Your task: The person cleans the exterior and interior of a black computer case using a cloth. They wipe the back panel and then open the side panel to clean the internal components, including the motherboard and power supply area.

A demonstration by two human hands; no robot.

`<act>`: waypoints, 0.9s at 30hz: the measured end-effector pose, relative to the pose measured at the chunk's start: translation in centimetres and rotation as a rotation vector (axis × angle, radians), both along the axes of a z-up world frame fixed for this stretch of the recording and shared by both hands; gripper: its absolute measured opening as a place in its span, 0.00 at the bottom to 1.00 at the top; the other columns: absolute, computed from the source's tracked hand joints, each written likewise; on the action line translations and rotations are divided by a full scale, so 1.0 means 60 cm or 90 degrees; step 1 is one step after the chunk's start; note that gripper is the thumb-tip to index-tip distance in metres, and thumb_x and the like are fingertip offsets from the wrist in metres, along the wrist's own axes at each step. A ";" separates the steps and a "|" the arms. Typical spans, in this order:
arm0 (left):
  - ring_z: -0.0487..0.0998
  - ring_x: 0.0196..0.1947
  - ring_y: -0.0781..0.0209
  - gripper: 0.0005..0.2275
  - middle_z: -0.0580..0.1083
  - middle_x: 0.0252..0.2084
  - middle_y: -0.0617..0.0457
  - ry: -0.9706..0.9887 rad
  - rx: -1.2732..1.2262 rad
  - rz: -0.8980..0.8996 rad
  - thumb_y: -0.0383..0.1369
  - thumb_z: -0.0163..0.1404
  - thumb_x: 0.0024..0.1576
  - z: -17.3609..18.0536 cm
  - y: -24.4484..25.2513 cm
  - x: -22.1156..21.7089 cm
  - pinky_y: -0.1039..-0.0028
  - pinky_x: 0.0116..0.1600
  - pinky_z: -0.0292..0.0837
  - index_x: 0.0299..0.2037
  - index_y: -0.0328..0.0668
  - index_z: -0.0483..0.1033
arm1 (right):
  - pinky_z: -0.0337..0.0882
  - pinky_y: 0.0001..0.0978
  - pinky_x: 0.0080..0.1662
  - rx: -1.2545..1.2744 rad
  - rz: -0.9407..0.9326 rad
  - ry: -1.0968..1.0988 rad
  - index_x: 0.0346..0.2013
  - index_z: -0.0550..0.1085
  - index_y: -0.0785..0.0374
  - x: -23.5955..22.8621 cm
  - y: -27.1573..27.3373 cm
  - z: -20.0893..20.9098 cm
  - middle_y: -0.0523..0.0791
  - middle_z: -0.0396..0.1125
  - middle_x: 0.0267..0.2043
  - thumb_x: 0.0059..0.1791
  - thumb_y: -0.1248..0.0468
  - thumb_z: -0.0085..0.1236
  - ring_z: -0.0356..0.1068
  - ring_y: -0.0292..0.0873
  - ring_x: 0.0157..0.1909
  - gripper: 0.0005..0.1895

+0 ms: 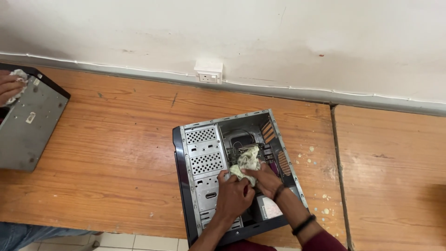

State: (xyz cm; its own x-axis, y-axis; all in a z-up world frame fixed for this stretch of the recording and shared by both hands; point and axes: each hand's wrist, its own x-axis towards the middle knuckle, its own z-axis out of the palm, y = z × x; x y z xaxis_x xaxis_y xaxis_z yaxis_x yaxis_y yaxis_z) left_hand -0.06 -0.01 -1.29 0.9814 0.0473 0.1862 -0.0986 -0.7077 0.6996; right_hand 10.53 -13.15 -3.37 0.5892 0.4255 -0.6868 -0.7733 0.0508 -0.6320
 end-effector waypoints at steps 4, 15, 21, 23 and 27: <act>0.74 0.26 0.56 0.05 0.73 0.19 0.52 0.021 -0.022 -0.010 0.31 0.57 0.51 0.019 0.005 -0.002 0.51 0.66 0.51 0.27 0.39 0.80 | 0.78 0.34 0.47 -0.081 0.009 0.004 0.57 0.67 0.63 -0.005 -0.003 0.009 0.48 0.73 0.49 0.46 0.73 0.64 0.74 0.43 0.50 0.26; 0.76 0.30 0.54 0.07 0.75 0.25 0.50 0.080 -0.113 0.003 0.32 0.50 0.61 0.029 0.018 0.006 0.53 0.67 0.49 0.33 0.40 0.79 | 0.73 0.32 0.52 -0.295 0.137 -0.240 0.59 0.67 0.66 0.082 0.003 -0.094 0.50 0.73 0.53 0.46 0.65 0.72 0.73 0.42 0.52 0.31; 0.76 0.37 0.53 0.11 0.74 0.27 0.51 0.077 0.051 0.029 0.35 0.42 0.69 0.026 0.061 0.063 0.51 0.66 0.49 0.39 0.43 0.78 | 0.75 0.36 0.52 -0.110 -0.018 -0.340 0.60 0.67 0.64 0.075 -0.052 -0.040 0.51 0.72 0.54 0.44 0.67 0.65 0.73 0.47 0.54 0.30; 0.76 0.37 0.53 0.10 0.75 0.26 0.52 0.076 0.034 0.016 0.33 0.42 0.68 0.035 0.072 0.086 0.50 0.65 0.48 0.39 0.44 0.78 | 0.74 0.35 0.54 -0.103 0.003 -0.352 0.61 0.65 0.59 0.076 -0.057 -0.064 0.49 0.70 0.56 0.42 0.68 0.65 0.71 0.45 0.56 0.33; 0.77 0.37 0.51 0.07 0.75 0.26 0.51 0.083 0.040 -0.007 0.32 0.44 0.66 0.010 0.085 0.134 0.53 0.64 0.47 0.40 0.43 0.76 | 0.63 0.42 0.63 -0.179 0.154 -0.817 0.57 0.69 0.63 0.073 -0.047 -0.072 0.58 0.55 0.69 0.34 0.76 0.75 0.53 0.56 0.71 0.38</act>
State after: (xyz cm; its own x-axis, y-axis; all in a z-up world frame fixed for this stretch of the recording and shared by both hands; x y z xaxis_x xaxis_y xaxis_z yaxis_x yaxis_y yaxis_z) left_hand 7.98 5.10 -0.70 0.9978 0.0291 0.0593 -0.0175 -0.7497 0.6615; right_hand 14.89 -15.95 -7.66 0.8104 0.5463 0.2118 0.4009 -0.2534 -0.8804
